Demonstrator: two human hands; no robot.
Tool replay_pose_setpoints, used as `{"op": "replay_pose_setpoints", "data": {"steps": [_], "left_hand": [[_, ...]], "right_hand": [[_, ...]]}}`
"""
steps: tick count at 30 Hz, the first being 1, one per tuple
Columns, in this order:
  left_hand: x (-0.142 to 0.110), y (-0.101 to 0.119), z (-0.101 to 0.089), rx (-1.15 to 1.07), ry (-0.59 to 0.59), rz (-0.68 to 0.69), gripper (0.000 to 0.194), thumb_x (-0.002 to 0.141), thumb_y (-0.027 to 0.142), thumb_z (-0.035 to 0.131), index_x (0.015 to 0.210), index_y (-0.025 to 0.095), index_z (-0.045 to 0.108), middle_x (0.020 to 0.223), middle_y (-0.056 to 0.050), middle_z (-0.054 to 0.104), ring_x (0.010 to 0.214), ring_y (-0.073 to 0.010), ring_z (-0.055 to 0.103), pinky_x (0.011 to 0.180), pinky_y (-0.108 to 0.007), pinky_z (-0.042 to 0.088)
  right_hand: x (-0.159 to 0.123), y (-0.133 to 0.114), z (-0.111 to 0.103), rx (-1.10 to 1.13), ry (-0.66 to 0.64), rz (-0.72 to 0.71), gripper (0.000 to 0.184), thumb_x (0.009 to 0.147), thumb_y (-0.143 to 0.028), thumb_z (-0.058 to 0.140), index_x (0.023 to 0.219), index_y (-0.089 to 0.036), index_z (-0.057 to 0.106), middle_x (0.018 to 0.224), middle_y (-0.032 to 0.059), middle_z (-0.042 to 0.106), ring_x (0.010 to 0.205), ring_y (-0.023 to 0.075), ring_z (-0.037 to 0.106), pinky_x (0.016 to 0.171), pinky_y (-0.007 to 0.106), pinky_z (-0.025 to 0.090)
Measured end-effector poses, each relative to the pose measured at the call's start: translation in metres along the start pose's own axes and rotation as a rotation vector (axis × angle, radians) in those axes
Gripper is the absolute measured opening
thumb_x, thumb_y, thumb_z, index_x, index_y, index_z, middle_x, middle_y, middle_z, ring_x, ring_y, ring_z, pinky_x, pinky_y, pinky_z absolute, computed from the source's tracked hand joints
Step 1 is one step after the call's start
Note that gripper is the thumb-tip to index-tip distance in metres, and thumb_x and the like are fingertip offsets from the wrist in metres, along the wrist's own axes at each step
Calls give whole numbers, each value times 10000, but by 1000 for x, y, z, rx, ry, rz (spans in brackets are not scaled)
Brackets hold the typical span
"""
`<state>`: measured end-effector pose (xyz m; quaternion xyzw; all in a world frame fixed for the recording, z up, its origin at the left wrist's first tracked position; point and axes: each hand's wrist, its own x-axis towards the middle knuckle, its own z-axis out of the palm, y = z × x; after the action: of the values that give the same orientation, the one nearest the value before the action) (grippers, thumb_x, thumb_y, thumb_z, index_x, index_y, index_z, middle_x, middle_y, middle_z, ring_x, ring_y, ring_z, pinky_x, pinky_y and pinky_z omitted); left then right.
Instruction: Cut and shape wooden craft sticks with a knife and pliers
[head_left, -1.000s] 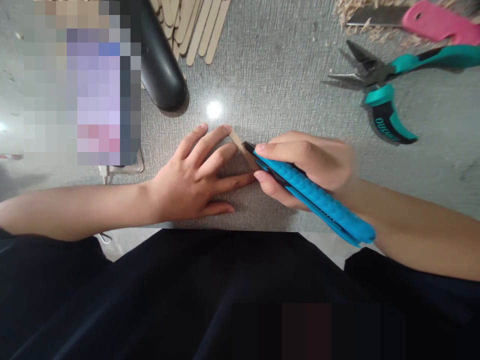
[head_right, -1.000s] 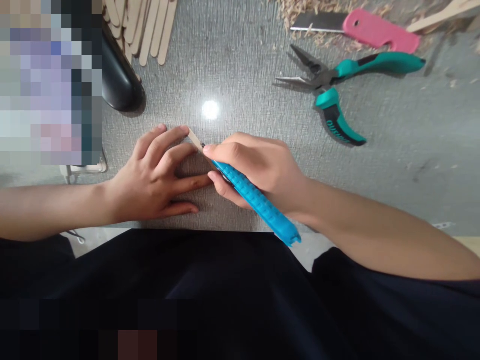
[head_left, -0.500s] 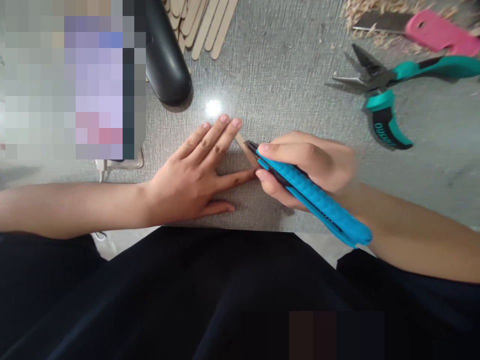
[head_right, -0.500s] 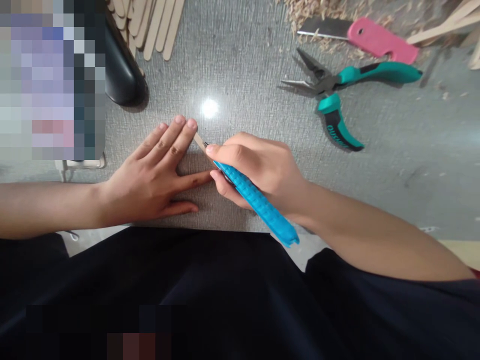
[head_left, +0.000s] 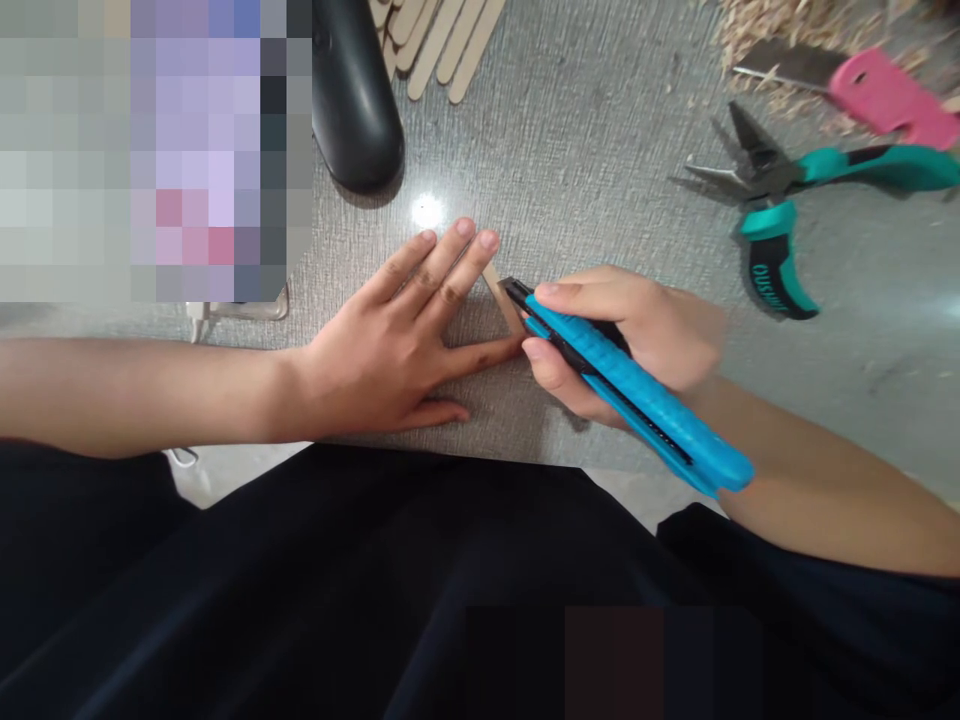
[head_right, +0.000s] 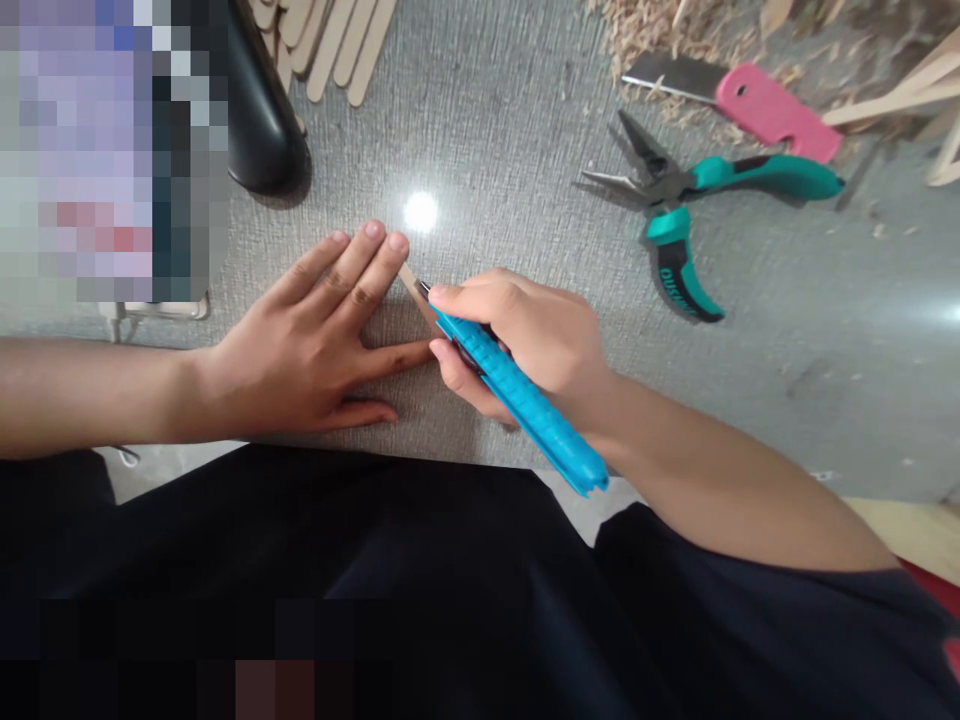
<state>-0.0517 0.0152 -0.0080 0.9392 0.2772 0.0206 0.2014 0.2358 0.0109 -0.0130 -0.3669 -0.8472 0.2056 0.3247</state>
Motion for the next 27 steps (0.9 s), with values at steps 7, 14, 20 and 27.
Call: {"op": "replay_pose_setpoints", "data": {"steps": [7, 14, 20, 27], "left_hand": [[0, 0, 0, -37, 19, -4, 951, 1074, 706, 709, 1872, 357, 327, 2039, -100, 174, 1856, -546, 258, 1501, -771, 304], [0, -1, 0, -26, -8, 1, 868, 1102, 698, 655, 1848, 360, 366, 2043, -89, 137, 1856, -568, 224, 1479, -815, 292], [1, 0, -1, -8, -39, -8, 929, 1069, 728, 693, 1854, 363, 356, 2039, -95, 159, 1851, -591, 218, 1473, -840, 284], [2, 1, -1, -28, -19, -6, 957, 1089, 685, 672, 1894, 367, 265, 2038, -97, 168, 1845, -594, 223, 1475, -837, 288]], "right_hand": [[-2, -2, -2, -34, -21, 31, 437, 1062, -279, 769, 1473, -388, 672, 1023, -10, 874, 745, 247, 840, 617, 387, 689], [0, 0, -2, 5, -1, -15, 521, 1027, -253, 820, 1518, -333, 669, 1008, 2, 865, 729, 232, 821, 595, 361, 663], [1, 2, -1, 12, 4, -23, 492, 1036, -243, 798, 1503, -344, 683, 1044, 13, 874, 757, 233, 833, 617, 365, 681], [1, 0, -1, -36, -13, -10, 457, 1023, -259, 796, 1459, -344, 688, 990, -8, 861, 770, 242, 844, 610, 365, 676]]}}
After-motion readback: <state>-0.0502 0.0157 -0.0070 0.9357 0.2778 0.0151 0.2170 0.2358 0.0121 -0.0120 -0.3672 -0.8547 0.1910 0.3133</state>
